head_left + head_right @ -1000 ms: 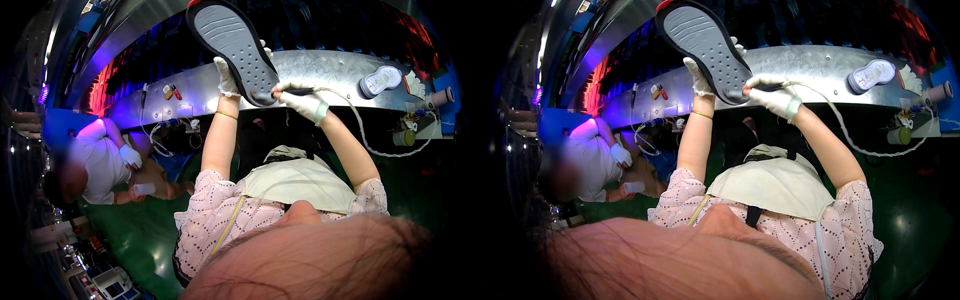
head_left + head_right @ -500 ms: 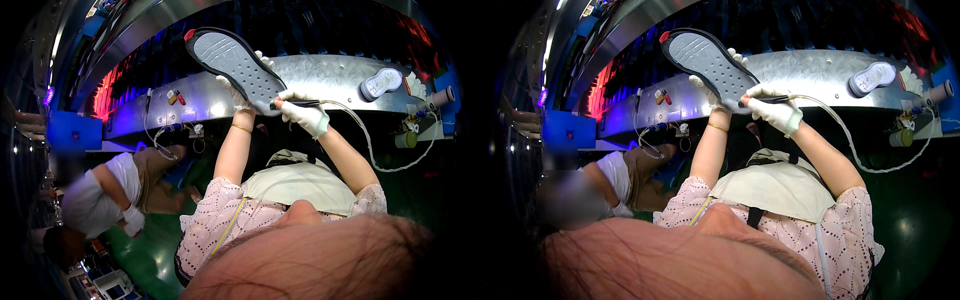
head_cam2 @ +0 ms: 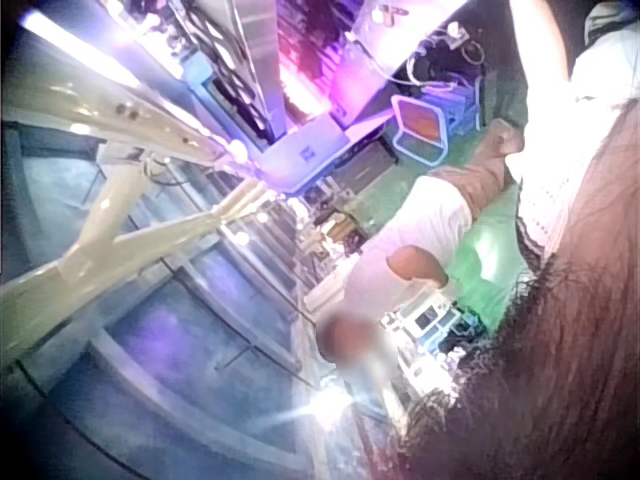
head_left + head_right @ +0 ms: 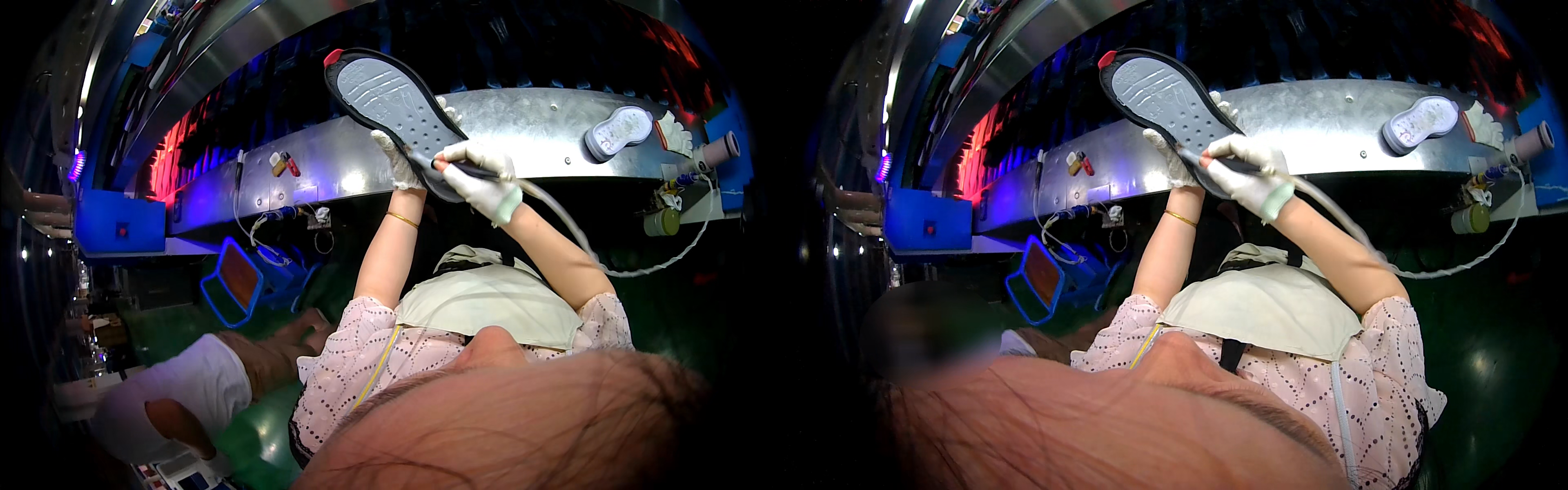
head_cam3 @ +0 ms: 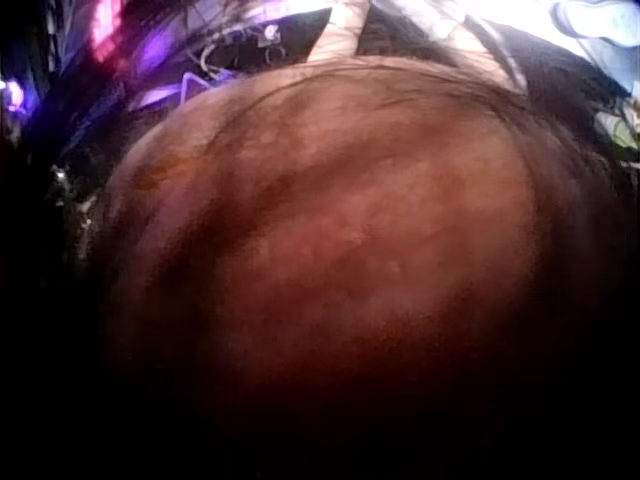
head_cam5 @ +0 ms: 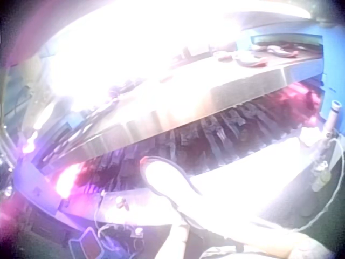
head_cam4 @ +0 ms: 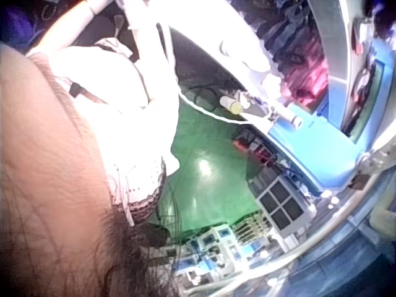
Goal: The person scrubs the sole of a shoe with a brush while wearing gloves. They repeatedly scrub the same shoe sole and then place it on the conveyor belt before picking up another shoe to continue the process.
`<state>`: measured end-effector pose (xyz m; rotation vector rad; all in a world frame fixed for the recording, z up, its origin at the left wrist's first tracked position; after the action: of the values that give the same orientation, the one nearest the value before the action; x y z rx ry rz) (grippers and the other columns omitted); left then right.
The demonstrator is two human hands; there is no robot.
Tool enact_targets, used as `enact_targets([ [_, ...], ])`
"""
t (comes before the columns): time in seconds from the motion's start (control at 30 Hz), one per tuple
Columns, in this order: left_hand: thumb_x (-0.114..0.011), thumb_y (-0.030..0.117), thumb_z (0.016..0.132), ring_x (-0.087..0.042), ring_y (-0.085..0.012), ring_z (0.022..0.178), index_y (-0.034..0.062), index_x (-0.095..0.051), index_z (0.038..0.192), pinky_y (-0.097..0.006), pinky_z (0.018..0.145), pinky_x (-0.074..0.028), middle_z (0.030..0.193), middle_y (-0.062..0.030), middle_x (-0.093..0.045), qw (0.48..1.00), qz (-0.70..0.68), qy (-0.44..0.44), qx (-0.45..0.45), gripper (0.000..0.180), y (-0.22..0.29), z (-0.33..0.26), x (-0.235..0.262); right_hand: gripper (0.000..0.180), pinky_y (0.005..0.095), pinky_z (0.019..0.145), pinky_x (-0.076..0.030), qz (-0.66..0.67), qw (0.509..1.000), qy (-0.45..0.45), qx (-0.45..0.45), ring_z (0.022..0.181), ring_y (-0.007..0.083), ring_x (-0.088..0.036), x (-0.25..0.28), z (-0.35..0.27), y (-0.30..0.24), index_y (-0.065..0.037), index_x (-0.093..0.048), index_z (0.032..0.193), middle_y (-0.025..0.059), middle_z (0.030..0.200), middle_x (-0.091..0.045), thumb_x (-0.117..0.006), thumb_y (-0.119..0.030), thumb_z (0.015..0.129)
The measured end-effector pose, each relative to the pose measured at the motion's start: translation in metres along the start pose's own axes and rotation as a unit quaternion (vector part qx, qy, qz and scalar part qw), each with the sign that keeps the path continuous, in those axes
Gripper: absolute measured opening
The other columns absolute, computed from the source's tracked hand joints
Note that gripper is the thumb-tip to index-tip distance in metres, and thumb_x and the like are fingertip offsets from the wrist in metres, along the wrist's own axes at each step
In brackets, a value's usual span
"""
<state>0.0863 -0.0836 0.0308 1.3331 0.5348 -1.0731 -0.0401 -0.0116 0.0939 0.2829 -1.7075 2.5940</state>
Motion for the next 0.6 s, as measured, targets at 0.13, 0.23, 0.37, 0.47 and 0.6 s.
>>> enact_targets([
  [0.13,-0.053,0.086,0.063,-0.057,-0.0297,0.11,0.0008,-0.043,0.134,-0.043,0.096,-0.049,0.126,-0.0166,-0.054,1.0,0.002,-0.01,-0.008,0.111,-0.002,-0.003,-0.001,0.011,0.018,0.057,-0.045,0.124,0.979,-0.015,-0.164,0.062,0.0032,-0.055,-0.003,0.002,0.006,-0.007,-0.07,0.089,-0.001,0.079,-0.065,-0.073,-0.016,0.085],
  [0.23,-0.05,0.089,0.062,-0.057,-0.0298,0.111,0.001,-0.044,0.133,-0.044,0.096,-0.049,0.125,-0.0172,-0.054,0.997,0.078,0.011,-0.011,0.113,-0.002,-0.003,0.001,0.009,0.0188,0.062,-0.047,0.164,0.974,0.034,-0.151,0.067,0.0021,-0.056,0.004,0.008,0.003,-0.006,-0.069,0.093,-0.0001,0.082,-0.067,-0.07,-0.011,0.085],
  [0.37,-0.052,0.087,0.063,-0.058,-0.03,0.11,0.0013,-0.044,0.132,-0.044,0.096,-0.049,0.125,-0.0167,-0.055,1.0,0.021,-0.009,0.007,0.111,-0.006,-0.004,0.002,0.016,0.0209,0.06,-0.048,0.133,0.98,-0.049,-0.141,0.066,0.0041,-0.057,0.004,0.006,0.006,-0.007,-0.068,0.093,0.0002,0.081,-0.066,-0.073,-0.018,0.083],
  [0.47,-0.053,0.085,0.066,-0.055,-0.0307,0.111,0.0034,-0.041,0.136,-0.047,0.099,-0.045,0.127,-0.0178,-0.053,1.0,-0.007,-0.004,-0.007,0.108,-0.004,-0.003,0.004,0.013,0.0194,0.057,-0.046,0.217,0.949,-0.039,-0.226,0.063,0.0034,-0.055,0.011,-0.004,0.018,-0.008,-0.067,0.091,-0.0008,0.078,-0.065,-0.073,-0.017,0.083],
  [0.6,-0.06,0.081,0.064,-0.054,-0.032,0.113,-0.0013,-0.04,0.136,-0.047,0.104,-0.041,0.128,-0.0193,-0.052,0.997,-0.064,-0.045,-0.006,0.111,0.001,0.001,0.007,0.007,0.0192,0.06,-0.047,0.088,0.99,-0.004,-0.114,0.065,0.0029,-0.055,0.012,-0.015,0.013,-0.005,-0.067,0.091,-0.0003,0.085,-0.066,-0.069,-0.009,0.085],
])
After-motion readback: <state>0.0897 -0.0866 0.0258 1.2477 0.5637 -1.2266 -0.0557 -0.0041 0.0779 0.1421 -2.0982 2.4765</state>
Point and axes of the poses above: each hand's wrist, its own z-axis towards the middle knuckle, its own x-axis out of the back of the hand, y = z × x, the point moved 3 cm from there along z, towards the middle knuckle
